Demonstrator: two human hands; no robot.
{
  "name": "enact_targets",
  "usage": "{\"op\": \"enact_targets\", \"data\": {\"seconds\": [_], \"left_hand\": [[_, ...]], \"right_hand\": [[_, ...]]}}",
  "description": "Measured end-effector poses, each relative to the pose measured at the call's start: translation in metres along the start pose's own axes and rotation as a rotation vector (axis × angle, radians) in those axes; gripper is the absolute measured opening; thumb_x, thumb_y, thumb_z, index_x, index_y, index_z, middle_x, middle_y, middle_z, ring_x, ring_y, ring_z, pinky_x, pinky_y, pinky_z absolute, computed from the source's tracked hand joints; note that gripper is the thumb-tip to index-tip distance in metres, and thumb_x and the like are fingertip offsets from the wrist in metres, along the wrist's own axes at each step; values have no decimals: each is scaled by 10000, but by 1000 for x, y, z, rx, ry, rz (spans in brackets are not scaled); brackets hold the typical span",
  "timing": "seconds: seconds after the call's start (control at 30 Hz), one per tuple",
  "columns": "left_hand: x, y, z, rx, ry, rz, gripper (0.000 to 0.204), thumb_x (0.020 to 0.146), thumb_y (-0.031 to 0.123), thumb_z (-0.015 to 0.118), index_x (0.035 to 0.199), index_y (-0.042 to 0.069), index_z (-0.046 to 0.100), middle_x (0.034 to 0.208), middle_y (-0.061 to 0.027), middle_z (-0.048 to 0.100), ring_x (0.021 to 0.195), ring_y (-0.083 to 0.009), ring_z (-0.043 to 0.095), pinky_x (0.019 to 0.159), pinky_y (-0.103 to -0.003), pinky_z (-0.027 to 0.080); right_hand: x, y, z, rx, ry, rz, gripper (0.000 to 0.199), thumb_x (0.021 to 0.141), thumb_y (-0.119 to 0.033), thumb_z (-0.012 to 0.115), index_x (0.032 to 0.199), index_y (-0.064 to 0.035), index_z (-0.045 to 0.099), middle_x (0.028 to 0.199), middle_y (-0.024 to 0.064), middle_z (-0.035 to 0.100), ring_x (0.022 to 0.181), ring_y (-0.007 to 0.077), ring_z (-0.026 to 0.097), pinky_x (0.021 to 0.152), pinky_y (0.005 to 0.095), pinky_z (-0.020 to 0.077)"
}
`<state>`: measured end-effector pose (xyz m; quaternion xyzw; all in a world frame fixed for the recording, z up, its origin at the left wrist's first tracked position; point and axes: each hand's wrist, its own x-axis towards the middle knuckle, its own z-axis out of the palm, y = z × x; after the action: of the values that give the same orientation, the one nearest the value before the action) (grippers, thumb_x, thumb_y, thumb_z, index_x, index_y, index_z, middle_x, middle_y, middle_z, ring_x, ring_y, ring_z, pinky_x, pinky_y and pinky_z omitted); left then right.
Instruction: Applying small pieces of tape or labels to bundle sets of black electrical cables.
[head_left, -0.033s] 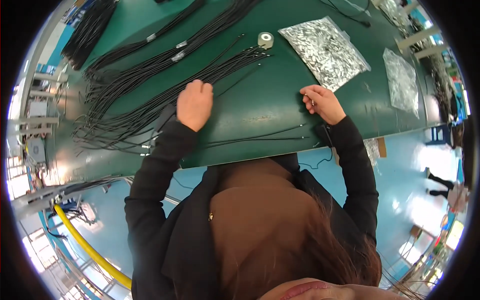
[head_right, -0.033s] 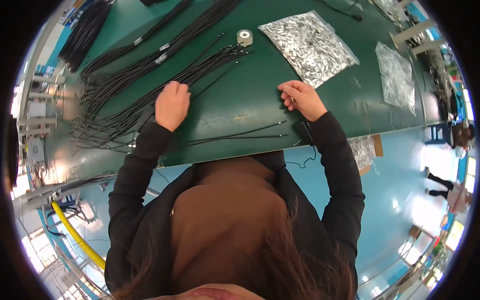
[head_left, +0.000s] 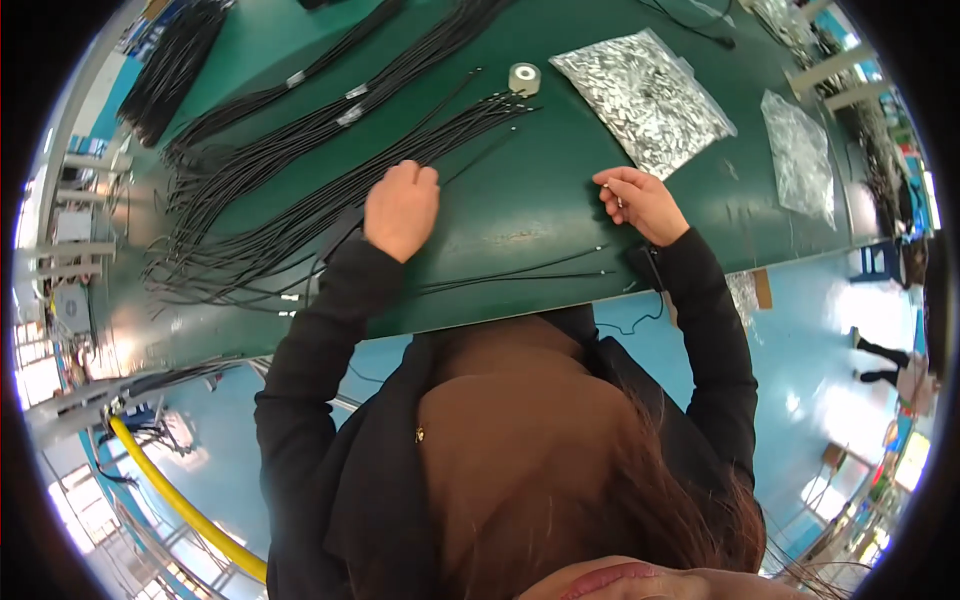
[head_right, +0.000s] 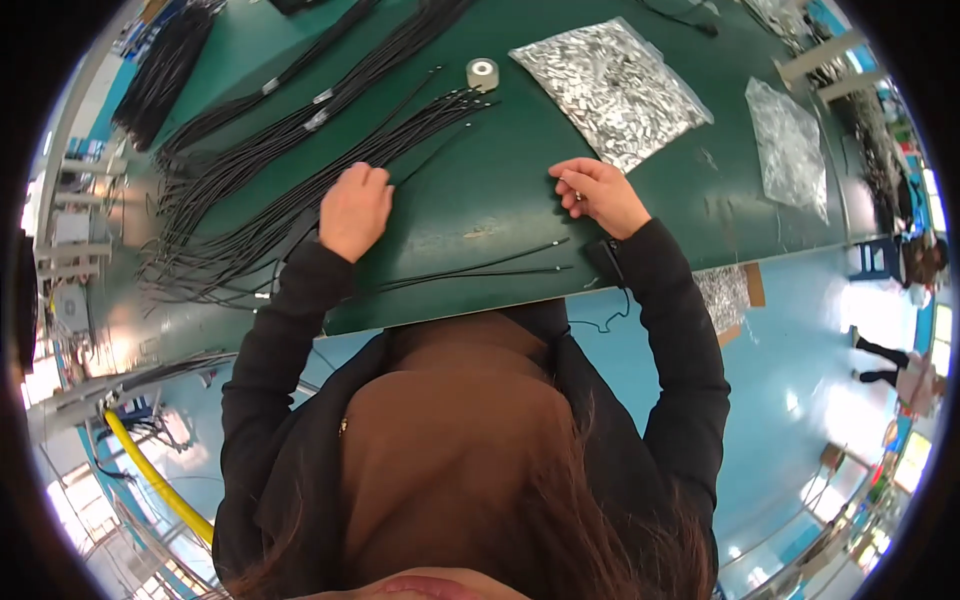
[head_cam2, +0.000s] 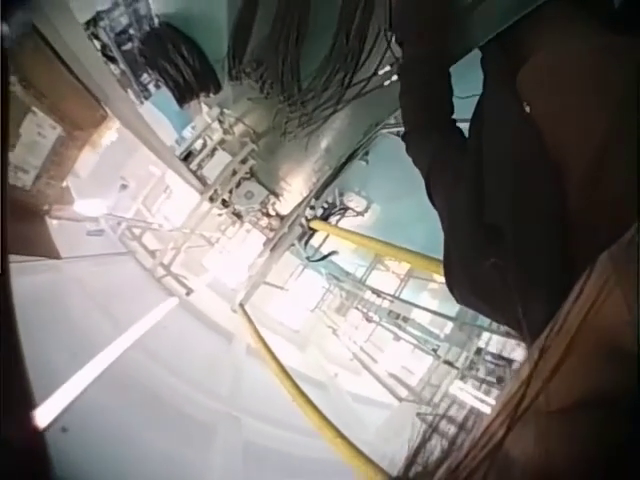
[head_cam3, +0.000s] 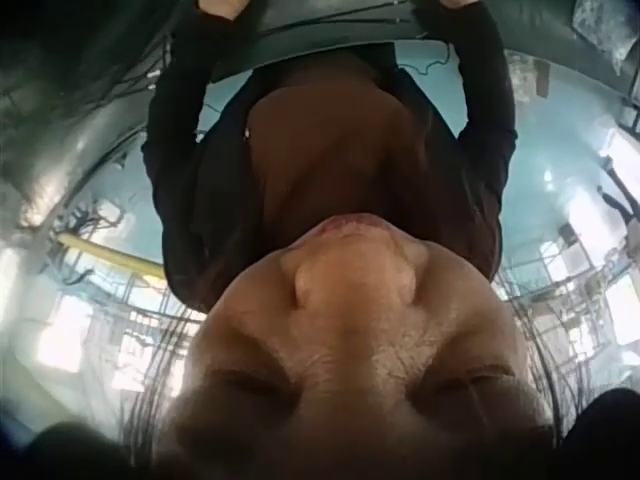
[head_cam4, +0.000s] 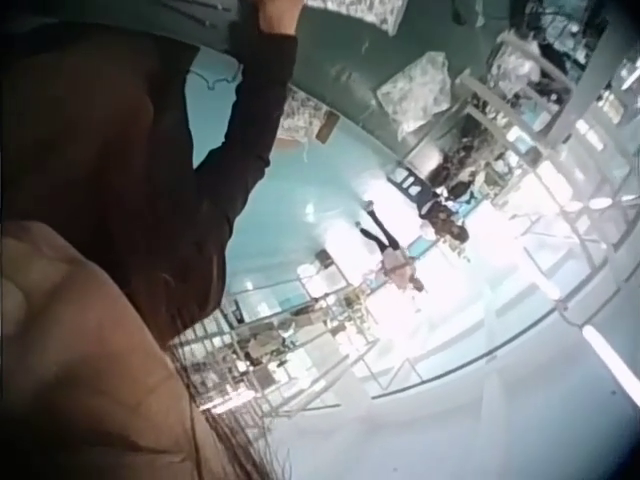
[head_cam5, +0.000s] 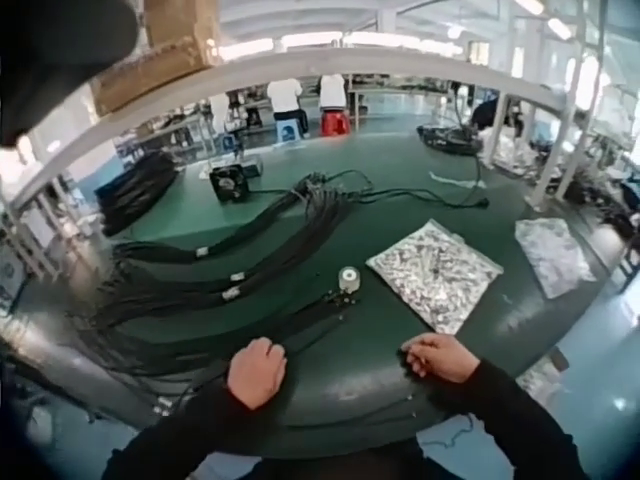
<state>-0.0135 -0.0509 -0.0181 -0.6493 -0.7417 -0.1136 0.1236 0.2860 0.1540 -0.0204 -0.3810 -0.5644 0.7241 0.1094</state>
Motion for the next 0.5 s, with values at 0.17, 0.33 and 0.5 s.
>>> {"op": "enact_targets", "data": {"seconds": [0.17,0.33,0.5], "left_hand": [[61,42,42,-206,96,50,197,788,170,666,853,43,530,861,-106,529,812,-279,578,612,-390,489],[74,69,48,-589,22,-28,140,810,119,658,883,33,574,789,-100,563,725,-262,583,613,-356,475],[65,100,12,-927,-86,-66,112,826,105,651,843,14,589,738,-117,598,641,-227,580,591,-328,469]], "right_hand": [[2,-3,6,166,-53,-27,150,962,-160,524,1035,-42,581,861,22,617,707,92,589,619,218,478],[3,-8,10,350,-60,-25,157,952,-144,552,1072,-46,575,920,41,628,777,99,602,632,223,484],[12,-7,25,360,-90,-91,174,934,-157,590,1066,-42,589,919,45,629,786,105,614,647,218,499]]}}
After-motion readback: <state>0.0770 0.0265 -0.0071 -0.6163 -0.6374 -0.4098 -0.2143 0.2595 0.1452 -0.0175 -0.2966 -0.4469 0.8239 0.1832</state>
